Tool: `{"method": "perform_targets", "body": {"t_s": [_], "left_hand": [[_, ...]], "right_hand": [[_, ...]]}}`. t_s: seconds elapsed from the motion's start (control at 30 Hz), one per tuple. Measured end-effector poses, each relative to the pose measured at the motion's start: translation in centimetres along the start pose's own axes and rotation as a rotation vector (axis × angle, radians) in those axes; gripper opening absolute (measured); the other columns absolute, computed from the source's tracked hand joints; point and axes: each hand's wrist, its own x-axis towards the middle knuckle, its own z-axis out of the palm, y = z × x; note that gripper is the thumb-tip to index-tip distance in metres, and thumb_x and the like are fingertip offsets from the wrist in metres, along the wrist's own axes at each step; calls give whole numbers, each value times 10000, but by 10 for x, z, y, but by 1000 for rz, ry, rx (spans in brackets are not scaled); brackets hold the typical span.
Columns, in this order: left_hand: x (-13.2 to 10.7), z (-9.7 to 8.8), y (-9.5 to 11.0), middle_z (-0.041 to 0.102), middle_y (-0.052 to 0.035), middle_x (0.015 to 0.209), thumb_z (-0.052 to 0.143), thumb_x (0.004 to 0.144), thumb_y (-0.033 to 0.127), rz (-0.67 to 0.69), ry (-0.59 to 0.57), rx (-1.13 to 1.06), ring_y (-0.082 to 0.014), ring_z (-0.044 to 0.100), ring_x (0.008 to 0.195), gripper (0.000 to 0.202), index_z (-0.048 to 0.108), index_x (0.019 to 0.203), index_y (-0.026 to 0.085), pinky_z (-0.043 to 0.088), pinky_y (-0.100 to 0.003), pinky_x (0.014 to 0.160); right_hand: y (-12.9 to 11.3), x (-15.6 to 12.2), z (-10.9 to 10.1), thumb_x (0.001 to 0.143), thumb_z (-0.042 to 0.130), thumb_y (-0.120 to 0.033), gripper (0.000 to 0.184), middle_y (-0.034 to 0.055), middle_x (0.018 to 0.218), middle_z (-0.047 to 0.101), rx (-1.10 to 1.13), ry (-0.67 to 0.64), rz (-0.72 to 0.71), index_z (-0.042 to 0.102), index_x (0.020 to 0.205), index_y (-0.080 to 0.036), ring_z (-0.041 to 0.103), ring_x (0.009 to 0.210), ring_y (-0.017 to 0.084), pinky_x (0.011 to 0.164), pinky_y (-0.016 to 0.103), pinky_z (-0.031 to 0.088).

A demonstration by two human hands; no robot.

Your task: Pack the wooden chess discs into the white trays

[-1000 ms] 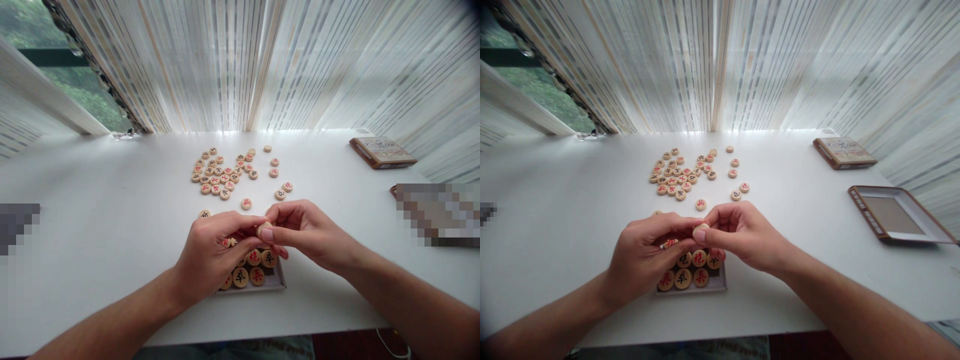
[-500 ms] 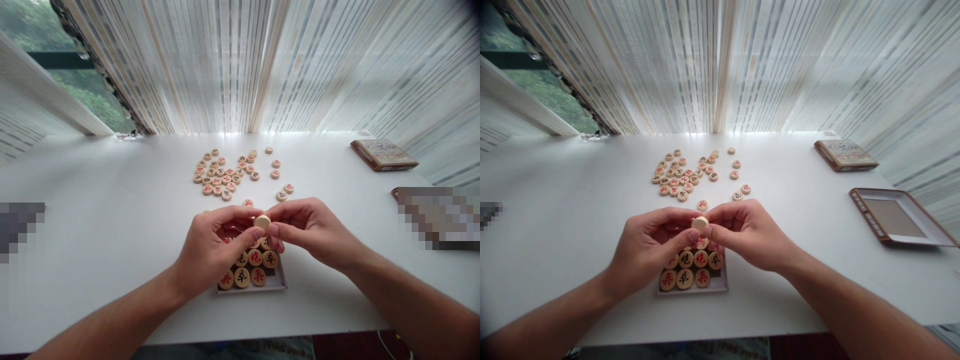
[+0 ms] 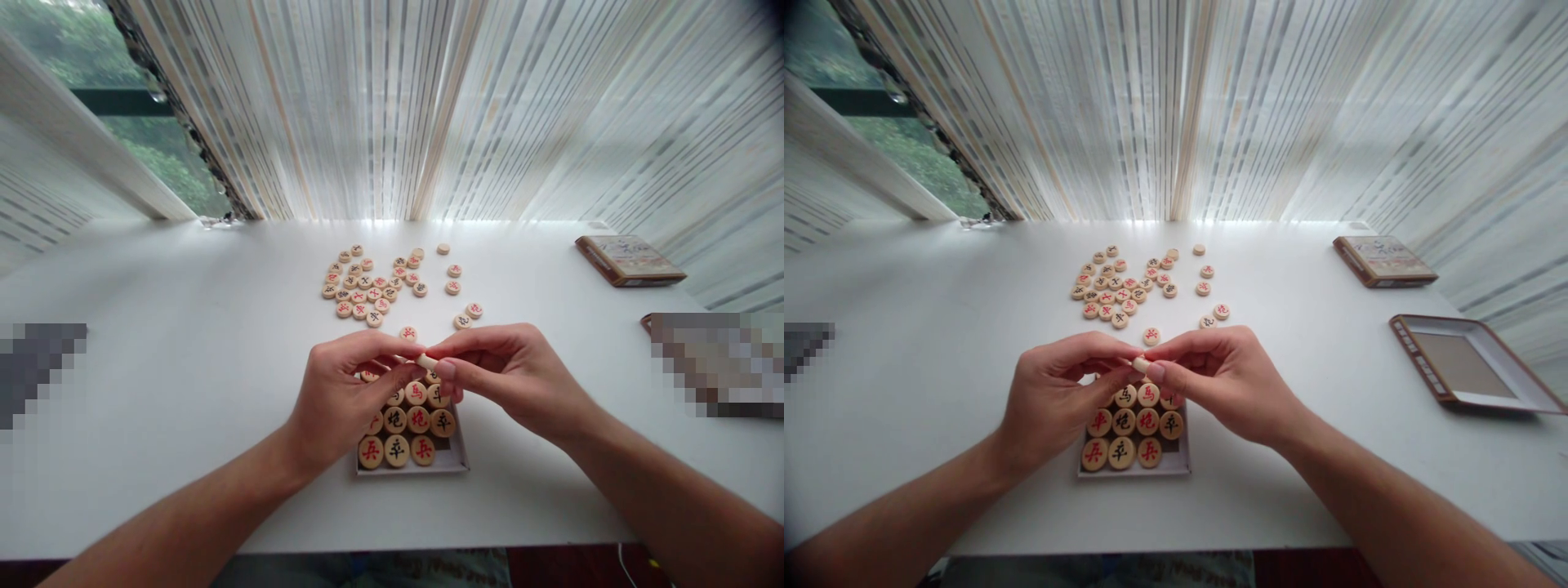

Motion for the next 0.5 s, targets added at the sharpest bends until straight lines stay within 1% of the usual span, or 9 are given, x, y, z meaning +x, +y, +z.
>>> {"method": "perform_targets", "body": {"t_s": [0.07, 0.13, 0.23, 0.33, 0.4, 0.5], "left_hand": [[-1, -1, 0, 826, -24, 904, 857, 889, 170, 33, 1, 50, -113, 770, 785, 103, 859, 988, 200, 626, -176, 709], [-1, 0, 1, 821, -25, 905, 865, 869, 146, 16, -7, 35, -110, 766, 777, 120, 856, 979, 193, 624, -170, 698], [-1, 2, 4, 833, -24, 894, 891, 817, 97, -93, -22, -93, -122, 789, 780, 182, 848, 973, 179, 643, -168, 715], [0, 4, 7, 850, -26, 918, 912, 761, 49, -215, -37, -259, -143, 815, 843, 268, 838, 989, 170, 662, -178, 793], [1, 4, 9, 856, -35, 952, 901, 775, 52, -282, -40, -351, -150, 821, 898, 260, 828, 999, 162, 662, -184, 843], [3, 1, 10, 859, -56, 982, 894, 824, 126, -393, -69, -485, -169, 829, 930, 227, 813, 1035, 150, 670, -210, 861]], "right_hand": [[2, 0, 0, 756, 972, -168, 224, 32, 759, 807, 4, 4, 7, 892, 957, -227, 731, 672, 109, 622, 149, 602], [3, -1, -1, 746, 973, -153, 243, 37, 792, 809, -14, 3, 4, 880, 960, -220, 733, 691, 122, 626, 168, 605], [6, -1, 0, 729, 973, -126, 280, 47, 858, 812, -70, 11, -58, 859, 971, -209, 737, 723, 146, 639, 207, 618], [6, -2, 1, 740, 956, -103, 303, 36, 898, 801, -161, 39, -165, 829, 996, -202, 731, 724, 143, 647, 223, 626], [6, -2, 2, 791, 918, -111, 263, 29, 916, 789, -246, 55, -241, 805, 1012, -200, 723, 719, 132, 659, 231, 630], [7, -3, 1, 870, 856, -144, 196, 37, 950, 779, -375, 63, -347, 771, 1040, -194, 718, 721, 133, 663, 258, 635]]}}
